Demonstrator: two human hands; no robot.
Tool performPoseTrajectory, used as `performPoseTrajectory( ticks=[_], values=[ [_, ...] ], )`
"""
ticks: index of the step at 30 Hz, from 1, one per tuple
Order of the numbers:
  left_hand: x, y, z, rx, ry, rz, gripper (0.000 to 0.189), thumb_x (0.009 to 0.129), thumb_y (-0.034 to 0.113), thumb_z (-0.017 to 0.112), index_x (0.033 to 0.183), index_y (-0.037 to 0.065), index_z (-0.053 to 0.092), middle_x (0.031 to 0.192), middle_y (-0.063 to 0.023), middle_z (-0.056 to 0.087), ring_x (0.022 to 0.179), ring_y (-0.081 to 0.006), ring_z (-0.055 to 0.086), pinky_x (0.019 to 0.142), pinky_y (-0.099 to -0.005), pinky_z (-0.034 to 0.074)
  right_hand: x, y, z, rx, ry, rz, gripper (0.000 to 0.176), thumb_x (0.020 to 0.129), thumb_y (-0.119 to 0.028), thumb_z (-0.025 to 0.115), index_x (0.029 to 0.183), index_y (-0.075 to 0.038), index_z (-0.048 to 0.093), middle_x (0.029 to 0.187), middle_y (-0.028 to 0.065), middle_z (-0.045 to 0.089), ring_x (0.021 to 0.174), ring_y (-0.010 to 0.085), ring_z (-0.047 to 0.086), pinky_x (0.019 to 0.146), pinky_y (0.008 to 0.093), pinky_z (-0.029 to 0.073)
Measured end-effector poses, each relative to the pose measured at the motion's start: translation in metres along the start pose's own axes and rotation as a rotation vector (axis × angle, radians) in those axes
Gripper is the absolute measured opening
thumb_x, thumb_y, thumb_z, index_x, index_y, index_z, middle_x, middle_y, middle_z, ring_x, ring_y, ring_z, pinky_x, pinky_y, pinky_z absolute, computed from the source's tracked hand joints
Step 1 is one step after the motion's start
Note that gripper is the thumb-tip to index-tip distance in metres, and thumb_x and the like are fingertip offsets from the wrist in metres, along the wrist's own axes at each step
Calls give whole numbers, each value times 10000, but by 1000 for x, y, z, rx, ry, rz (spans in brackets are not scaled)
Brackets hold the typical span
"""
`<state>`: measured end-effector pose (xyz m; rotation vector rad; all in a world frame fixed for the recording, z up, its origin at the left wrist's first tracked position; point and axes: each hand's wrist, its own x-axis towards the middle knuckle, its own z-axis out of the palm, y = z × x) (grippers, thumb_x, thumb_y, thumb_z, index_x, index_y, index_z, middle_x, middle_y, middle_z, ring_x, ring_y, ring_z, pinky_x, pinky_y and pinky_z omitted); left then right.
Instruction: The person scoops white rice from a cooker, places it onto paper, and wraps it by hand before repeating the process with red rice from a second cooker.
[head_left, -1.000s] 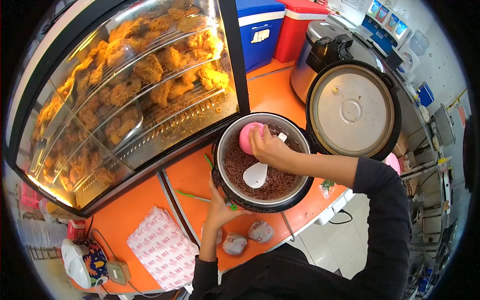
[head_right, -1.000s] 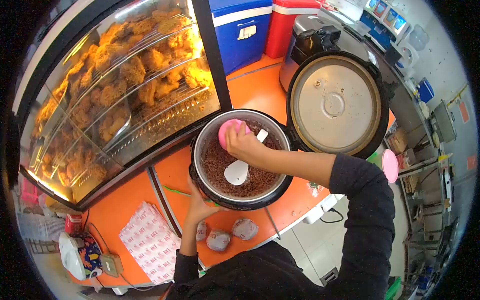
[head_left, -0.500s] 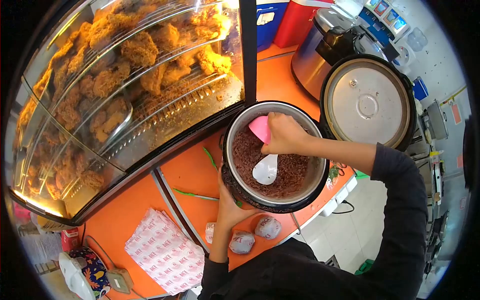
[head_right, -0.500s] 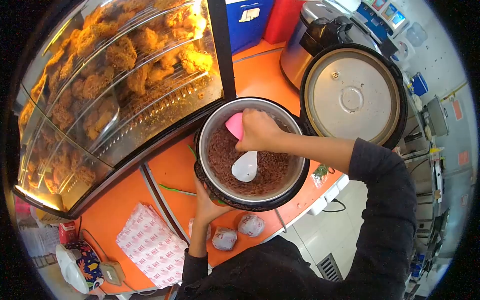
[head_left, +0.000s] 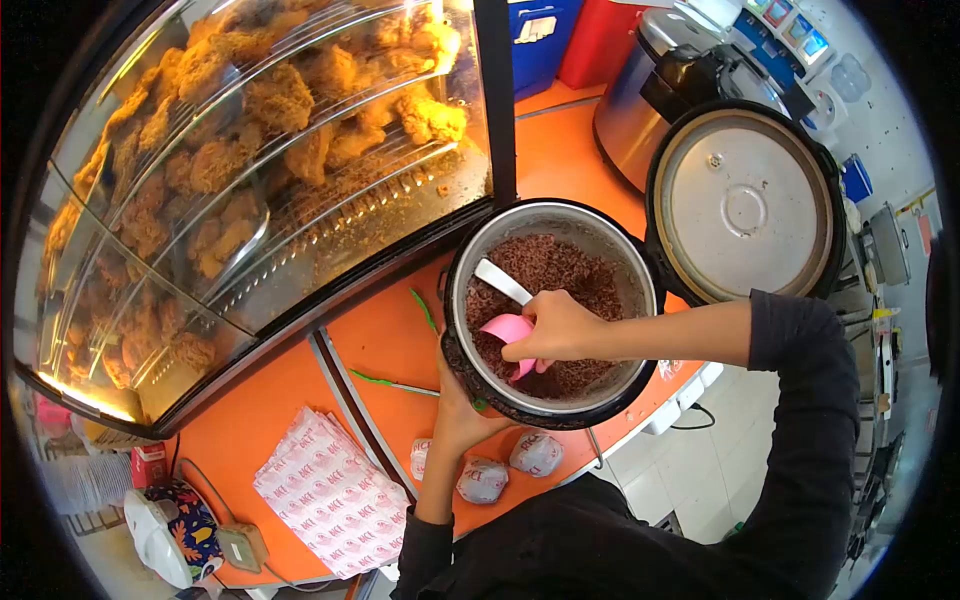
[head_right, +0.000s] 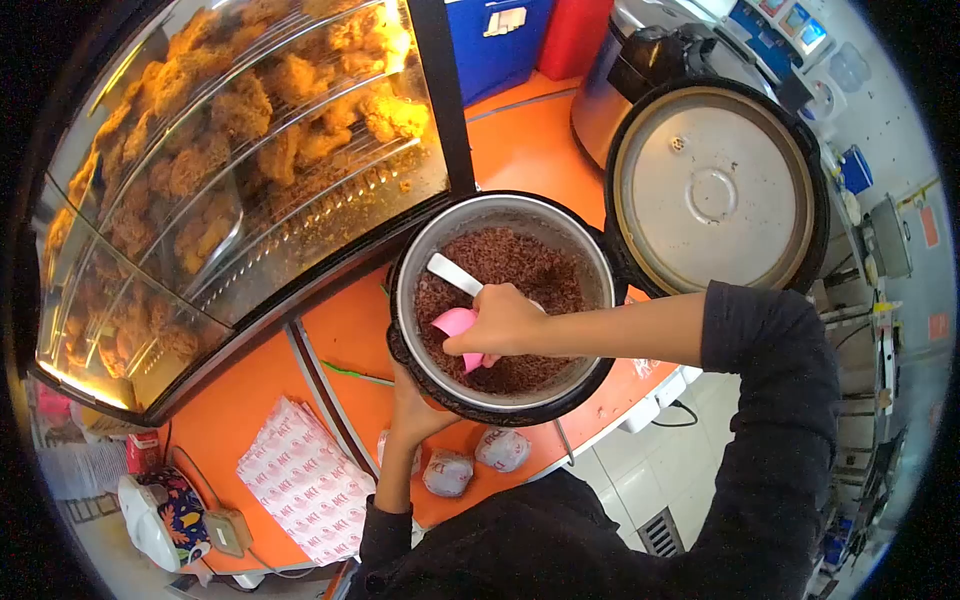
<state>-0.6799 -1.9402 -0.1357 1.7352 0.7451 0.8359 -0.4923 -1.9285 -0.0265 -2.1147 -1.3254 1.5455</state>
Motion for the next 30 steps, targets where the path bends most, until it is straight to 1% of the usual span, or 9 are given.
performPoseTrajectory(
  ticks=[8, 11, 13, 14, 19, 21, 23, 25, 30],
  values=[
    [-14, -8, 6, -69, 1, -98, 1298, 465, 268, 866, 1383, 59, -28, 1381, -170, 186, 1278, -291, 262, 1037, -403, 275, -9, 1, -48, -93, -240, -57, 342, 652, -253, 663, 791, 55, 612, 666, 139, 642, 600, 157, 641, 574, 269, 530],
    [-32, -6, 21, -139, 147, -162, 1272, 476, 346, 852, 1367, 2, 12, 1375, -181, 197, 1277, -304, 243, 1055, -395, 219, 4, -5, -48, -756, 38, -631, 359, 565, -203, 713, 780, 40, 558, 705, 150, 607, 633, 261, 635, 552, 345, 524],
    [-37, -2, 25, -44, 113, -153, 1284, 473, 317, 854, 1369, -4, -8, 1386, -181, 179, 1292, -301, 214, 1066, -389, 193, 7, -1, -27, -935, -21, -676, 447, 510, -210, 731, 834, 15, 520, 760, 165, 580, 651, 320, 611, 551, 384, 516],
    [-35, 2, 28, -12, 112, -140, 1235, 482, 288, 851, 1364, -4, 37, 1369, -181, 215, 1275, -298, 250, 1056, -389, 216, 8, 3, -16, -1051, 24, -896, 522, 479, -214, 746, 891, 33, 540, 802, 181, 583, 723, 350, 610, 599, 401, 521],
    [-24, 0, 34, -3, 89, -102, 1053, 502, 197, 837, 1319, 0, 202, 1288, -172, 347, 1194, -285, 378, 1009, -384, 299, 22, 25, -21, -721, 18, -867, 455, 494, -243, 721, 811, 26, 538, 776, 181, 579, 624, 325, 599, 567, 392, 508],
    [-21, 4, 33, -32, 108, -70, 958, 507, 177, 832, 1270, 6, 279, 1220, -156, 412, 1129, -272, 441, 973, -378, 343, 26, 34, -21, -459, -107, -613, 399, 495, -246, 711, 742, 36, 575, 685, 188, 597, 605, 304, 606, 565, 368, 500],
    [-19, 3, 35, -61, 133, -94, 975, 497, 183, 836, 1274, 7, 275, 1233, -162, 390, 1150, -279, 416, 982, -387, 326, 23, 36, -21, -400, -97, -591, 334, 543, -233, 698, 702, 40, 592, 596, 173, 595, 562, 255, 617, 529, 332, 492],
    [-20, 6, 33, 17, 113, -54, 996, 494, 194, 839, 1283, 4, 260, 1251, -170, 358, 1174, -292, 385, 991, -394, 309, 15, 32, -18, -132, -236, -258, 298, 589, -208, 688, 710, 44, 584, 591, 146, 594, 528, 203, 618, 492, 305, 486],
    [-20, 7, 31, 26, 139, -7, 1074, 466, 232, 857, 1303, 5, 223, 1264, -175, 323, 1186, -313, 355, 1009, -401, 276, -1, 28, -16, -75, -232, -198, 283, 608, -185, 675, 742, 43, 574, 594, 122, 592, 513, 162, 608, 471, 287, 479]
  ],
)
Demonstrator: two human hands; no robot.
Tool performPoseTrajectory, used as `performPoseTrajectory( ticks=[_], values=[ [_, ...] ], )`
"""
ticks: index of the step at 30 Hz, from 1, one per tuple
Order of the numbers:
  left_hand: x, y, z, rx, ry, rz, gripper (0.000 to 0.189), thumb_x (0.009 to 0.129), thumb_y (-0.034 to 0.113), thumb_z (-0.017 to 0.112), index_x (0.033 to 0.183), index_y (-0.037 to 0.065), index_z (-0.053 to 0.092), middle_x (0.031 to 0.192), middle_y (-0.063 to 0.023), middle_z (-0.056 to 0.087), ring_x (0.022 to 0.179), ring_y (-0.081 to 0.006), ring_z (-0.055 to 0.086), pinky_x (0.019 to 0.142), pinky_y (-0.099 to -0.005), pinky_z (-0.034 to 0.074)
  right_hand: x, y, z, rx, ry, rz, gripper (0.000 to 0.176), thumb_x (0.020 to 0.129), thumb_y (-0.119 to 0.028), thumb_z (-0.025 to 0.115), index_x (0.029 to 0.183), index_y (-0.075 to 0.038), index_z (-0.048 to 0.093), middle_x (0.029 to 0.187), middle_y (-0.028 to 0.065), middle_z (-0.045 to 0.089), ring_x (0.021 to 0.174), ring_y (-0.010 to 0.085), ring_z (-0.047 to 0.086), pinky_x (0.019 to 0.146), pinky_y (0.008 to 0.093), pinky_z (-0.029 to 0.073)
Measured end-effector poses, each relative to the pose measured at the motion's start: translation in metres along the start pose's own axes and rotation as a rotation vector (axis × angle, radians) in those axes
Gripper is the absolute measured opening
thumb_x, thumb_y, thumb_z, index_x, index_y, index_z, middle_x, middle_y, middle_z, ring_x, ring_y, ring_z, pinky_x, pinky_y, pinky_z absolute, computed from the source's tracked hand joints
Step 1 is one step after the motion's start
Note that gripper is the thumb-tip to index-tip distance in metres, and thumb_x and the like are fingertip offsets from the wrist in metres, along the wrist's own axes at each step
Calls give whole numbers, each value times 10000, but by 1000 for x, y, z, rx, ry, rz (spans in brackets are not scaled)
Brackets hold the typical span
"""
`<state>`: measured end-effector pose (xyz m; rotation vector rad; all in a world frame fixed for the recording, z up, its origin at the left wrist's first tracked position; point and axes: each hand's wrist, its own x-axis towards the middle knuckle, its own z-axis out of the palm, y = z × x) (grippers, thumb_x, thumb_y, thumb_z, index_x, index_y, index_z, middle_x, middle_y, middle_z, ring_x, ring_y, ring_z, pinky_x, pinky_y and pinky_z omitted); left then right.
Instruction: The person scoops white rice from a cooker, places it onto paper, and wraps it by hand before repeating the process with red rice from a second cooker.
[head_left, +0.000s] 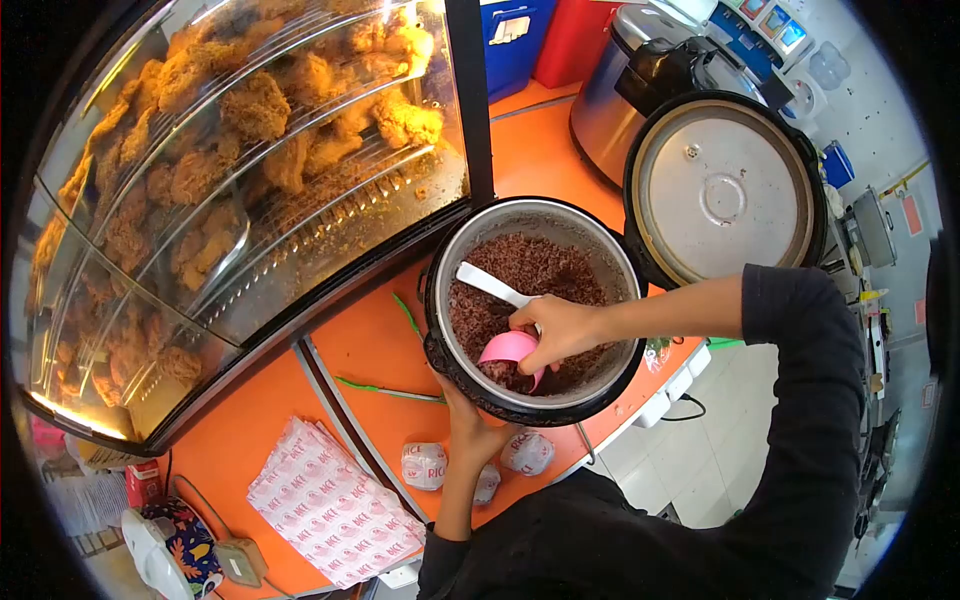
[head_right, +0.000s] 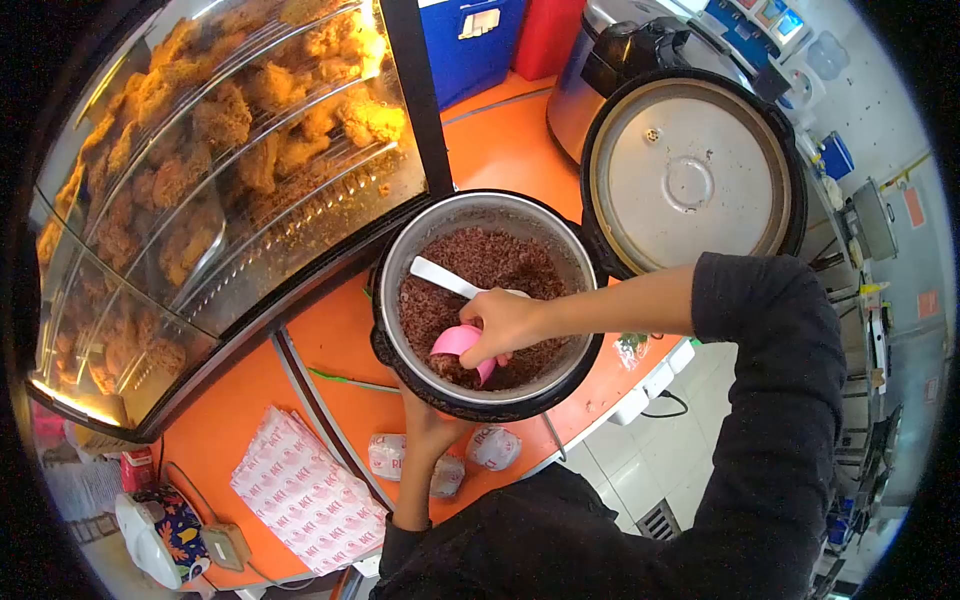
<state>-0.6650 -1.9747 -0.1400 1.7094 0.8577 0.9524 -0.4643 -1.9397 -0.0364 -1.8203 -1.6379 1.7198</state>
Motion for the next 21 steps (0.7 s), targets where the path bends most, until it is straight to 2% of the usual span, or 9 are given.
performPoseTrajectory(
  ticks=[2, 6, 9, 12, 13, 15, 16, 18, 21],
  values=[
    [-4, -7, -1, 15, -92, -60, 1382, 464, 285, 850, 1342, -38, -166, 1393, -235, 140, 1295, -352, 180, 1063, -413, 161, -8, -7, 1, -24, 4, -65, 293, 596, -178, 676, 756, 42, 568, 615, 127, 592, 514, 156, 601, 479, 282, 477],
    [-6, -15, -1, 11, -112, -90, 1397, 449, 297, 857, 1345, -33, -163, 1393, -237, 141, 1290, -354, 195, 1061, -415, 165, -17, -17, -3, -117, -9, -86, 290, 583, -173, 676, 749, 37, 565, 637, 134, 591, 521, 158, 596, 488, 282, 473],
    [-3, -13, -2, -6, -139, -100, 1409, 433, 294, 863, 1349, -20, -160, 1396, -235, 132, 1286, -351, 207, 1054, -416, 189, -23, -18, -10, -146, 5, -210, 303, 581, -175, 671, 770, 38, 568, 627, 128, 584, 535, 156, 592, 490, 284, 468],
    [-4, -8, -1, 48, -109, -104, 1423, 426, 302, 871, 1354, -5, -162, 1397, -234, 126, 1295, -342, 199, 1053, -415, 208, -29, -22, -29, -129, -136, -48, 386, 618, -207, 641, 911, 37, 580, 696, 110, 598, 574, 150, 591, 503, 277, 482],
    [-4, -5, -1, 45, -90, -98, 1409, 445, 304, 868, 1356, 1, -163, 1406, -234, 110, 1304, -338, 181, 1054, -414, 212, -29, -22, -38, -148, -153, -31, 363, 654, -261, 633, 894, 10, 607, 766, 110, 615, 648, 167, 608, 552, 284, 518],
    [-4, 0, -4, 44, -68, -86, 1396, 464, 306, 865, 1357, 7, -165, 1415, -234, 94, 1314, -334, 164, 1055, -414, 215, -22, -18, -47, -107, -204, 58, 392, 680, -234, 601, 984, 13, 585, 785, 66, 610, 654, 142, 600, 518, 271, 494],
    [-6, 3, -6, -1, -65, -84, 1366, 489, 299, 857, 1364, 14, -152, 1424, -232, 72, 1323, -330, 145, 1058, -421, 209, -19, -16, -51, -153, -181, 103, 426, 696, -327, 602, 977, -6, 610, 880, 95, 616, 744, 186, 614, 633, 318, 519],
    [-13, 7, -11, -45, -65, -70, 1337, 514, 292, 850, 1371, 20, -139, 1434, -230, 50, 1332, -327, 126, 1060, -428, 202, -18, -4, -47, -100, -123, 138, 420, 704, -325, 599, 974, -4, 607, 876, 93, 616, 751, 184, 616, 624, 310, 516],
    [-22, 23, -24, -93, 76, -19, 1249, 558, 263, 830, 1388, 26, -72, 1441, -226, 40, 1338, -328, 120, 1058, -449, 199, -12, 24, -39, 71, -67, 179, 394, 720, -320, 595, 948, 1, 602, 853, 91, 616, 737, 183, 624, 610, 291, 506]
  ],
)
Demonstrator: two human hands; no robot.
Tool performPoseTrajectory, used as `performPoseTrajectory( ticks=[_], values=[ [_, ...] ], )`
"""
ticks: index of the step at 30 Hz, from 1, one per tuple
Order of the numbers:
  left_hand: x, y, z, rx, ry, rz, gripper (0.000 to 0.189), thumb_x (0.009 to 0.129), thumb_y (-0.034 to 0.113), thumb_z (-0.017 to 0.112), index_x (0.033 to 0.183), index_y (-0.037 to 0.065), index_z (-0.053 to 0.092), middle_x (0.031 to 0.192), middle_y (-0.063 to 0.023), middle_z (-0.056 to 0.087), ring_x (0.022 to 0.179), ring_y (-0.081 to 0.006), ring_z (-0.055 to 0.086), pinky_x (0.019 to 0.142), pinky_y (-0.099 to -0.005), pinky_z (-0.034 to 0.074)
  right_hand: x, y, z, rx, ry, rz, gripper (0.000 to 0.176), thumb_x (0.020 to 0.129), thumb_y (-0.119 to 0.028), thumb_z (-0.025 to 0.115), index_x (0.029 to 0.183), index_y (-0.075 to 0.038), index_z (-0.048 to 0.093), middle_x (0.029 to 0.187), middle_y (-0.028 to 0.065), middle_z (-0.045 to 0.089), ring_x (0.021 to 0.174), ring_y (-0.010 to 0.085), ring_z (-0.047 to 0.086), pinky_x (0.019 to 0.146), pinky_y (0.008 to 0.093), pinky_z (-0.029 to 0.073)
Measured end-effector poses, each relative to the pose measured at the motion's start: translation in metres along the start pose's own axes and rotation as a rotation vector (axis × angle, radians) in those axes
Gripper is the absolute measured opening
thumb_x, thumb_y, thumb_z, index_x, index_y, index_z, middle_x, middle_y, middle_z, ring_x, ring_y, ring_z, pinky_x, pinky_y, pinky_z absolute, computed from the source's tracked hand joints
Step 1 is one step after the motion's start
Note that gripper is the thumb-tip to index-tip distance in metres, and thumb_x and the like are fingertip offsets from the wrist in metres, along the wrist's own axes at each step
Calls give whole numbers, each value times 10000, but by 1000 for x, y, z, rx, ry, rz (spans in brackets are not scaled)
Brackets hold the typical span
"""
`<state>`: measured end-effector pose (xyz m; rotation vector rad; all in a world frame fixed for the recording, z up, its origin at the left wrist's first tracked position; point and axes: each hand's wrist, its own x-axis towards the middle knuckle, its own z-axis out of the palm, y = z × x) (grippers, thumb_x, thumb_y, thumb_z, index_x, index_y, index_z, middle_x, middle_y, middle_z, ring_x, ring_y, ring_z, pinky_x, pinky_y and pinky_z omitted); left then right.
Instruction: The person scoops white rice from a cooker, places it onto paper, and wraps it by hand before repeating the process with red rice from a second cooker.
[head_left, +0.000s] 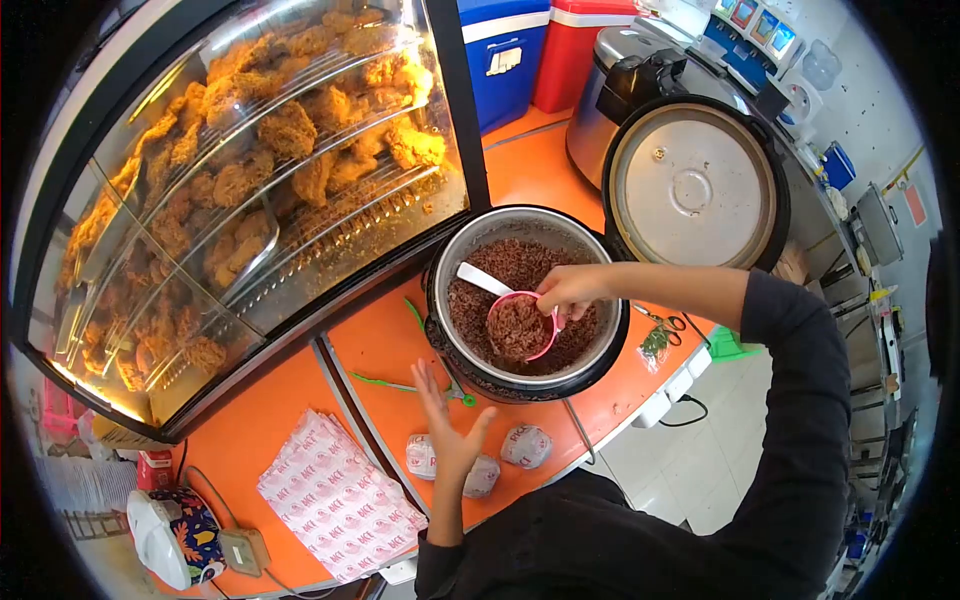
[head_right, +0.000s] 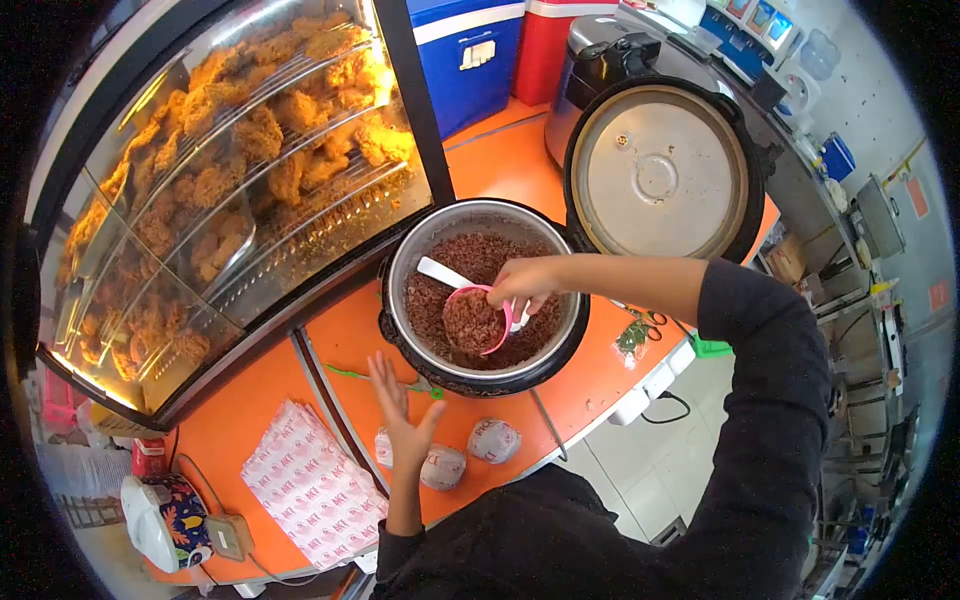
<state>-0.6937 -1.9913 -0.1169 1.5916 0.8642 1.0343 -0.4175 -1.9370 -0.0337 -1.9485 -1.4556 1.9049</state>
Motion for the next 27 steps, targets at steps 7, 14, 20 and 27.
performPoseTrajectory(
  ticks=[7, 14, 20, 27],
  values=[
    [15, -18, 9, 177, -102, 0, 1236, 457, 240, 867, 1366, -22, 72, 1343, -240, 255, 1240, -345, 312, 1025, -397, 295, 4, -17, 36, -634, 414, -194, 446, 565, -351, 679, 764, 44, 621, 699, 221, 612, 696, 317, 624, 635, 375, 504],
    [14, -12, 15, 126, -53, -45, 1124, 450, 37, 852, 1331, 20, 155, 1270, -160, 355, 1144, -279, 448, 878, -350, 484, 13, -33, 57, -380, 295, -273, 441, 576, -406, 685, 583, 27, 600, 565, 136, 594, 510, 204, 603, 481, 309, 488],
    [11, -12, 13, 97, -62, -75, 1195, 405, 182, 877, 1331, -25, 150, 1253, -217, 364, 1149, -342, 420, 959, -392, 381, -17, -35, 55, -228, 259, -330, 367, 593, -328, 676, 610, 27, 586, 524, 99, 566, 476, 172, 570, 468, 294, 472],
    [5, 7, -2, 289, -65, -33, 1140, 538, 278, 834, 1354, -51, 109, 1352, -249, 262, 1272, -343, 278, 1028, -407, 280, -31, -8, 17, 29, 79, -116, 407, 681, -385, 605, 819, -3, 627, 722, 93, 605, 657, 171, 598, 551, 283, 484]
  ],
)
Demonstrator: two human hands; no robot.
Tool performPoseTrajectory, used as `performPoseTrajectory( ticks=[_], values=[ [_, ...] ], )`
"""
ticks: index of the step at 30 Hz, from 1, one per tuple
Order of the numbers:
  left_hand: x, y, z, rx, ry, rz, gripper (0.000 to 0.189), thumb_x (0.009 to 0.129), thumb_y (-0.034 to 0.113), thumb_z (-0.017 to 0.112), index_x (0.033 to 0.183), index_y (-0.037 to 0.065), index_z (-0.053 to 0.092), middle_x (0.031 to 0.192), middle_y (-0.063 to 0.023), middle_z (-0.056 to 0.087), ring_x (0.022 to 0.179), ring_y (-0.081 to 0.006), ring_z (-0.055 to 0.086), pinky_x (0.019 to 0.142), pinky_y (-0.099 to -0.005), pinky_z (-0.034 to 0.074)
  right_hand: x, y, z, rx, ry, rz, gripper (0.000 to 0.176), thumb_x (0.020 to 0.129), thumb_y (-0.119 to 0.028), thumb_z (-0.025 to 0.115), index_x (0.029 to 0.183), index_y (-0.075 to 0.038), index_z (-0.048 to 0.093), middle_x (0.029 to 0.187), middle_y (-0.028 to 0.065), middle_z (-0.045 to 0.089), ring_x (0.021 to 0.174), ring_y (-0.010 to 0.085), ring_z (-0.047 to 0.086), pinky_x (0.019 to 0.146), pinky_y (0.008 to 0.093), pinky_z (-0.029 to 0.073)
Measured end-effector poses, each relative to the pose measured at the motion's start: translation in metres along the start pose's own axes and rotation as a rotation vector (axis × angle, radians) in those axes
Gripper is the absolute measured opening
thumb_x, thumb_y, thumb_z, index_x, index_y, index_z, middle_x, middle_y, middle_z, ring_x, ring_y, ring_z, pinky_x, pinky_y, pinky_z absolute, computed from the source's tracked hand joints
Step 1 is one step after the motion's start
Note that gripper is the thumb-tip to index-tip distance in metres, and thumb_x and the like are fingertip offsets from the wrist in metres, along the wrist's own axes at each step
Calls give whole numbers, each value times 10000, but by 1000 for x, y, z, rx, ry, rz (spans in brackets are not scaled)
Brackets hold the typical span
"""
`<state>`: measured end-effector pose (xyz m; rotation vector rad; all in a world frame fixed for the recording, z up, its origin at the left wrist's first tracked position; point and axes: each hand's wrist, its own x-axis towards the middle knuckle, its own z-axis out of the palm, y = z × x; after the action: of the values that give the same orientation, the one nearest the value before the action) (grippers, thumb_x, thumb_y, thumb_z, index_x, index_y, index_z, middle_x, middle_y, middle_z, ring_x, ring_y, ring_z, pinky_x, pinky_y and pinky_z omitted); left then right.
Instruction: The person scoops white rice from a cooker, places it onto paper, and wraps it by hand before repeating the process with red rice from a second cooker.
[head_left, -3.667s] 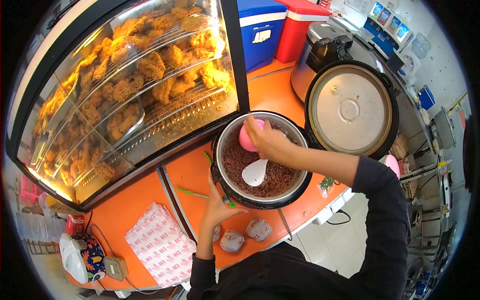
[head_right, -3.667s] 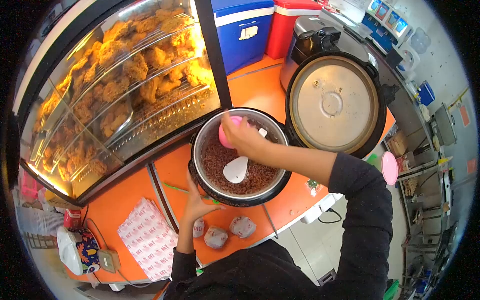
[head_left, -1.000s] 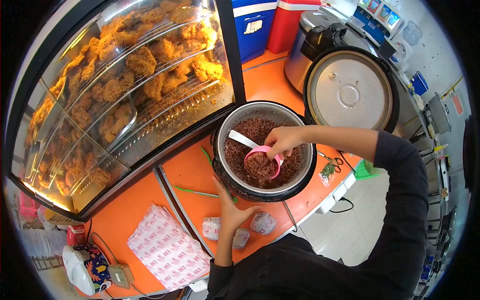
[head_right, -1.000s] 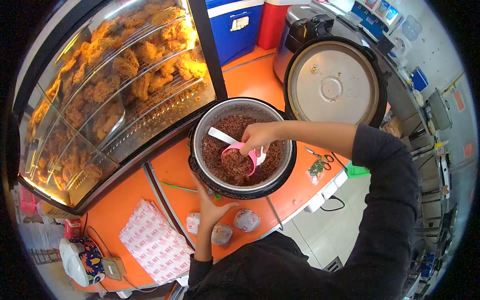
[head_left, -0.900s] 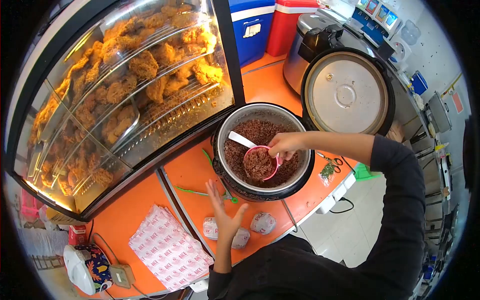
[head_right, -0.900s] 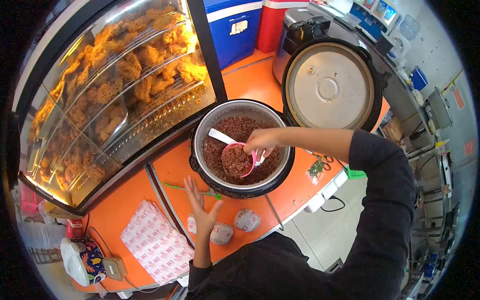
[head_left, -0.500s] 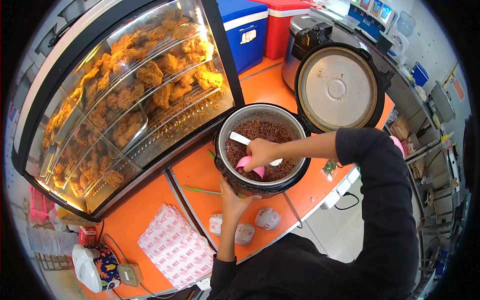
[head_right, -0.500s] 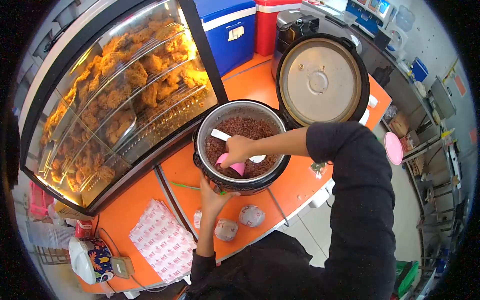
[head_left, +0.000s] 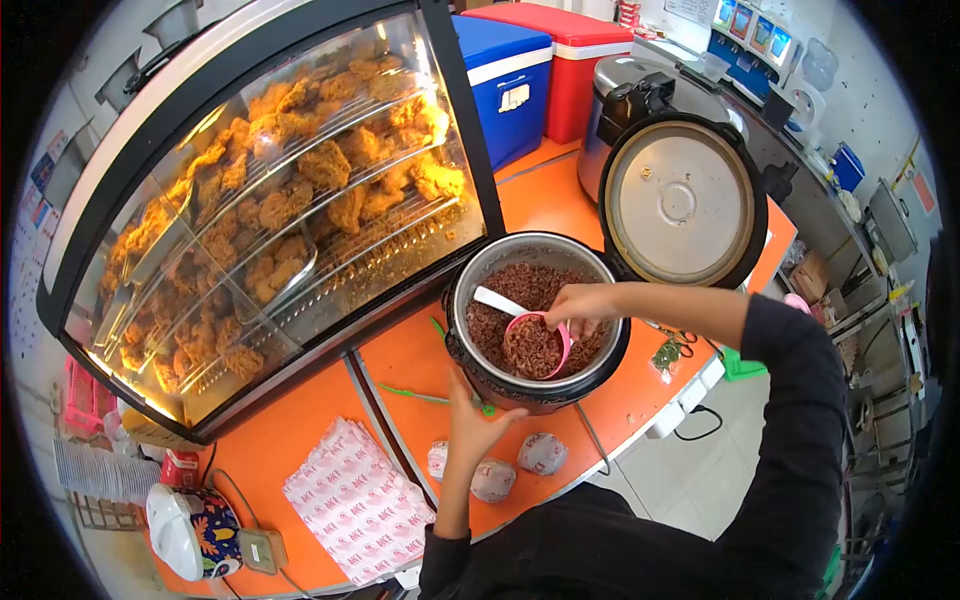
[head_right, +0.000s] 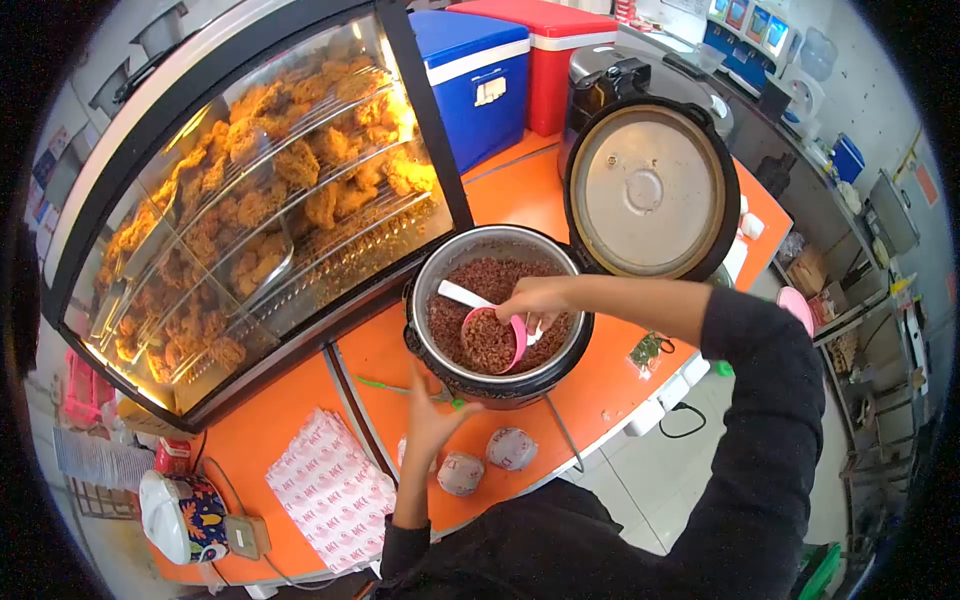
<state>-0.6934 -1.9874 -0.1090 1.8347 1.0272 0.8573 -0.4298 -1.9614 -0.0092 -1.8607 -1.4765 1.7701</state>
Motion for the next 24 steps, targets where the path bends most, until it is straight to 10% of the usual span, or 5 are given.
performPoseTrajectory(
  ticks=[3, 6, 9, 11, 24],
  values=[
    [7, 38, -16, 5, 169, 109, 858, 773, 332, 659, 1362, -35, 156, 1412, -217, 199, 1315, -306, 223, 1060, -380, 206, -27, 11, 5, 416, 149, 112, 334, 738, -351, 597, 845, -35, 606, 822, 73, 610, 685, 135, 598, 642, 238, 505],
    [31, 82, -11, -1147, 57, -130, 554, 930, 374, 339, 1343, 12, 264, 1381, -145, 314, 1292, -222, 290, 1026, -342, 255, -54, 9, 25, 843, 293, -49, 232, 810, -267, 562, 933, -70, 561, 826, 59, 618, 721, 134, 626, 630, 222, 520],
    [72, 85, 36, -1649, -227, -929, 573, 902, 490, 293, 1224, 30, 409, 1253, -118, 442, 1108, -277, 415, 973, -407, 303, -61, 14, 41, 1118, 258, -265, 210, 834, -235, 544, 964, -70, 545, 867, 67, 613, 769, 139, 624, 673, 227, 521],
    [84, 91, 69, -1655, -257, -561, 508, 896, 447, 271, 1190, 81, 464, 1150, -97, 533, 1026, -254, 502, 860, -399, 424, -63, 16, 47, 1153, 204, -325, 236, 855, -234, 550, 1001, -49, 537, 902, 76, 613, 837, 154, 619, 697, 262, 533],
    [56, 115, -10, -1646, -314, -749, 579, 886, 526, 284, 1246, 94, 421, 1173, -152, 518, 1046, -355, 539, 739, -437, 545, 74, -6, -1, -604, 560, -348, 344, 640, -277, 694, 800, 21, 631, 811, 215, 622, 777, 362, 607, 693, 421, 480]
  ],
)
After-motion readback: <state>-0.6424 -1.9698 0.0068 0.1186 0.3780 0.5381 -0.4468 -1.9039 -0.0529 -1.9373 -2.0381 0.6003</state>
